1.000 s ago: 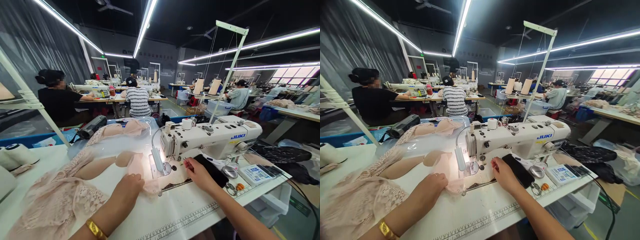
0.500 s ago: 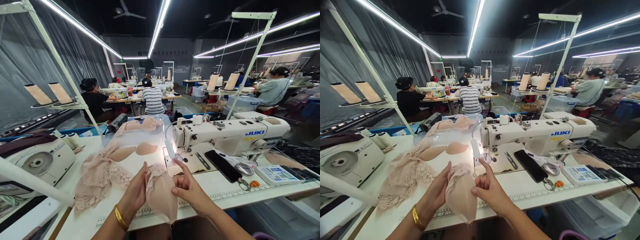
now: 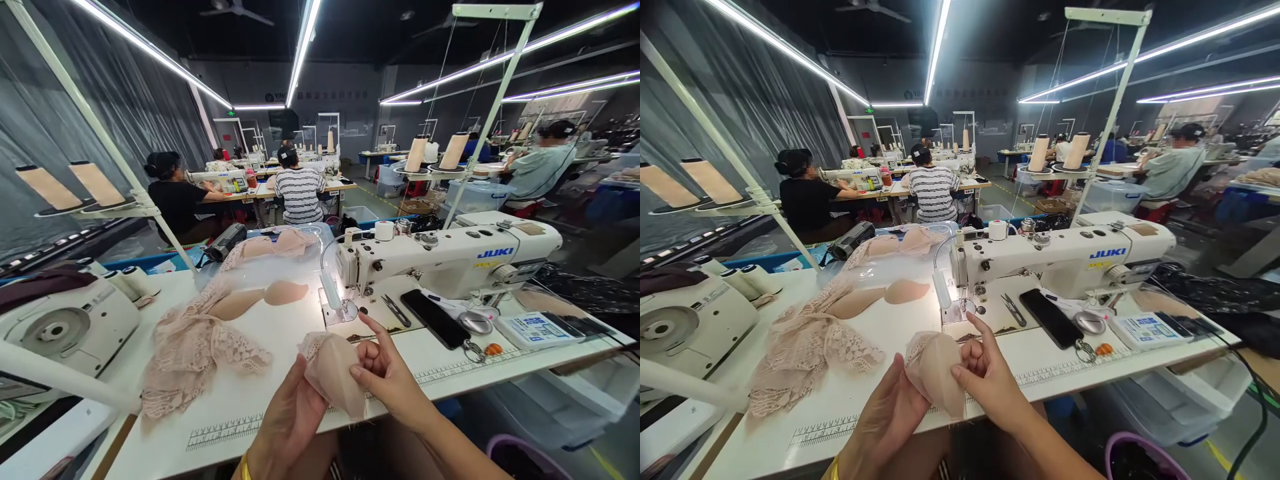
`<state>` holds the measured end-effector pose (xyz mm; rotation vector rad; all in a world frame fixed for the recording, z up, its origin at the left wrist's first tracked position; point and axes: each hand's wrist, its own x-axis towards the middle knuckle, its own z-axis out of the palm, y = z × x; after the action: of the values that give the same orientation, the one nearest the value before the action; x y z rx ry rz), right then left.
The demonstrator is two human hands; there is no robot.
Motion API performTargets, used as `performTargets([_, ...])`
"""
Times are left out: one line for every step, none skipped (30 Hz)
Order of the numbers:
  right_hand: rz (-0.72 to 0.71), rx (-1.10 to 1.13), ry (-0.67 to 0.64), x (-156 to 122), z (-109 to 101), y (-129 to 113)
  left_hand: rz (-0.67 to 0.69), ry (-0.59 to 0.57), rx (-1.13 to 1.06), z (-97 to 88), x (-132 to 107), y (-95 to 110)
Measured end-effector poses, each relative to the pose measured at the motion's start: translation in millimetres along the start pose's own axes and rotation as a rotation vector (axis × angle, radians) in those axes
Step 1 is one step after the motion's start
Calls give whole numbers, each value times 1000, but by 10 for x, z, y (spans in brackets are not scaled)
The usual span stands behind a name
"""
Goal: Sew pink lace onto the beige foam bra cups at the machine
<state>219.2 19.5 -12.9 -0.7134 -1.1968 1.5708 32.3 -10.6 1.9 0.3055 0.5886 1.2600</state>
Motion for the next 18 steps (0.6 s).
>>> performTargets([1,-7,0,1,5,11,20,55,34,41,48,-6])
performTargets([-1,-10,3,0,7,23,26,104,73,81,92,-11])
performTargets([-9,-10,9,-4,4,35,24,146,110,119,129,-15])
performTargets([-22,-6,9,-12,-3,47,17,177,136,153,160,-18])
performTargets([-37,-3,-1,-26,-14,60,13,201,148,183,185,-18])
performTargets([-42,-4,-27,-44,-26,72,15,218,145,206,204,-18])
performTargets([-36,-19,-62,-67,-38,84,24,229,133,223,220,-16])
performTargets([-24,-55,-92,-91,-49,96,32,236,118,234,232,-14])
performTargets([-13,-115,-106,-116,-59,107,36,248,99,239,243,-12])
performTargets([-6,-187,-100,-137,-69,116,40,263,75,240,252,-10])
performTargets([-4,-258,-78,-152,-78,123,48,279,46,237,260,-7])
performTargets([-3,-309,-50,-162,-88,126,62,294,17,232,266,-4])
performTargets([3,-325,-26,-165,-99,127,79,306,-9,226,270,-2])
performTargets([22,-303,-18,-162,-109,124,97,320,-30,222,269,-1])
performTargets([52,-252,-19,-154,-118,121,109,329,-39,219,265,-2])
performTargets([75,-190,-22,-143,-124,117,114,333,-37,218,257,-5])
performTargets([87,-130,-25,-131,-126,114,106,328,-24,219,246,-11])
performTargets([86,-81,-25,-119,-122,115,92,311,-4,223,234,-19])
